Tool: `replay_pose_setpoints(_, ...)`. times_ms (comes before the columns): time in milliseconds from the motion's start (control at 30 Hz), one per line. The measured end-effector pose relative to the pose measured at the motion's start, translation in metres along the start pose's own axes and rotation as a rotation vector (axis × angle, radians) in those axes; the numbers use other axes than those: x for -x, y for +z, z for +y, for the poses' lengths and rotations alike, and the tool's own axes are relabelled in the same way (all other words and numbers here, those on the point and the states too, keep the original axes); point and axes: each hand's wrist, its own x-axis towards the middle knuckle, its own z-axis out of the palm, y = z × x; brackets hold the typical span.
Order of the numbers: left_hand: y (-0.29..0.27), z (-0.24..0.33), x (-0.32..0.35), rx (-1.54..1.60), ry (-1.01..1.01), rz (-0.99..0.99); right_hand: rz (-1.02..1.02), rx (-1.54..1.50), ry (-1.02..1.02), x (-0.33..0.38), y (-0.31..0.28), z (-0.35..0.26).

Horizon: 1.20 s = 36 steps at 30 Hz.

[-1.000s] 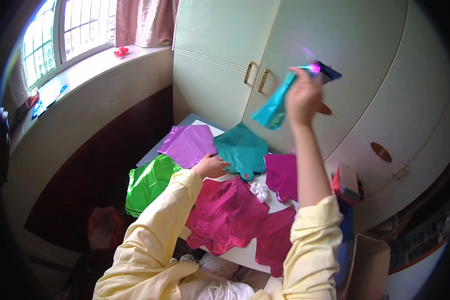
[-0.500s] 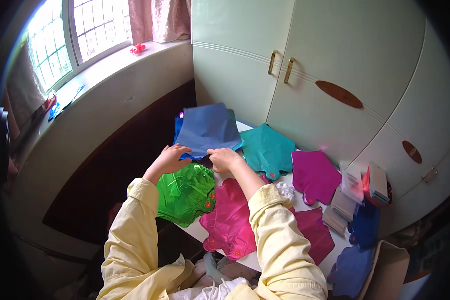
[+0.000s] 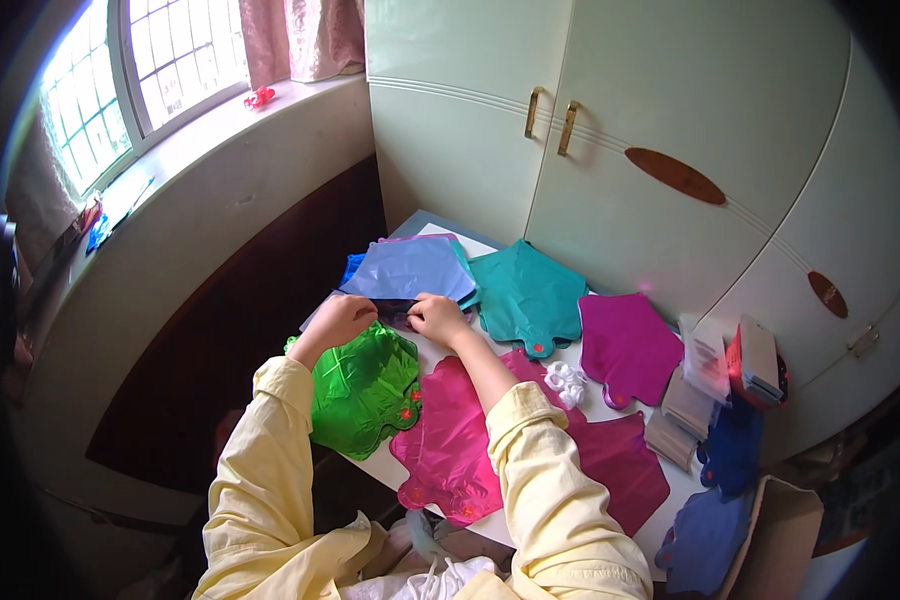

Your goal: Folding colored plastic sheets and inserting them into retail carded bags.

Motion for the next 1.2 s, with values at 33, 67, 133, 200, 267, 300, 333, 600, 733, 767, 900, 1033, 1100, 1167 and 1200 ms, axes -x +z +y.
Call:
replay_pose_setpoints(33,0.004,-0.001,-0.002,0.005,0.014,-0.017,0.009,-0.036,0.029,0.000,0.000,0.001)
replay_pose_setpoints(67,0.008,-0.001,-0.003,0.009,0.028,-0.033,0.018,-0.072,0.059,0.000,-0.001,0.002)
replay_pose_setpoints(133,0.015,-0.002,-0.006,-0.008,0.070,-0.027,0.004,-0.151,0.143,-0.001,-0.001,0.003)
replay_pose_setpoints(200,0.022,-0.008,-0.006,-0.018,0.103,-0.014,-0.023,-0.197,0.213,-0.004,0.000,0.003)
replay_pose_setpoints(267,0.033,-0.021,-0.005,-0.023,0.126,0.007,-0.017,-0.284,0.262,-0.007,0.002,-0.001)
replay_pose_setpoints(300,0.033,-0.015,-0.007,-0.058,0.115,-0.016,-0.008,-0.320,0.294,-0.006,0.000,0.002)
replay_pose_setpoints(333,0.032,-0.010,-0.007,-0.125,0.110,-0.005,0.008,-0.348,0.310,-0.006,0.000,0.005)
replay_pose_setpoints(600,0.032,0.004,-0.007,-0.310,-0.114,-0.099,0.079,-0.630,0.423,-0.010,0.001,0.014)
replay_pose_setpoints(733,0.031,0.005,-0.006,-0.339,-0.154,-0.097,0.192,-0.833,0.535,-0.021,-0.007,0.024)
replay_pose_setpoints(767,0.029,0.006,-0.006,-0.349,-0.188,-0.156,0.261,-0.823,0.568,-0.025,-0.010,0.028)
replay_pose_setpoints(900,0.038,0.003,-0.009,-0.406,-0.065,-0.071,0.675,-0.921,0.668,-0.043,-0.051,0.057)
replay_pose_setpoints(1033,0.028,0.005,-0.008,-0.403,-0.104,-0.281,0.955,-0.751,0.660,-0.054,-0.108,0.060)
replay_pose_setpoints(1100,0.032,0.008,-0.016,-0.370,-0.116,-0.324,1.106,-0.778,0.621,-0.050,-0.148,0.074)
replay_pose_setpoints(1167,0.029,0.001,-0.012,-0.350,-0.149,-0.352,1.104,-0.703,0.587,-0.050,-0.176,0.063)
replay_pose_setpoints(1200,0.029,0.003,-0.014,-0.355,-0.148,-0.363,1.109,-0.711,0.561,-0.045,-0.189,0.061)
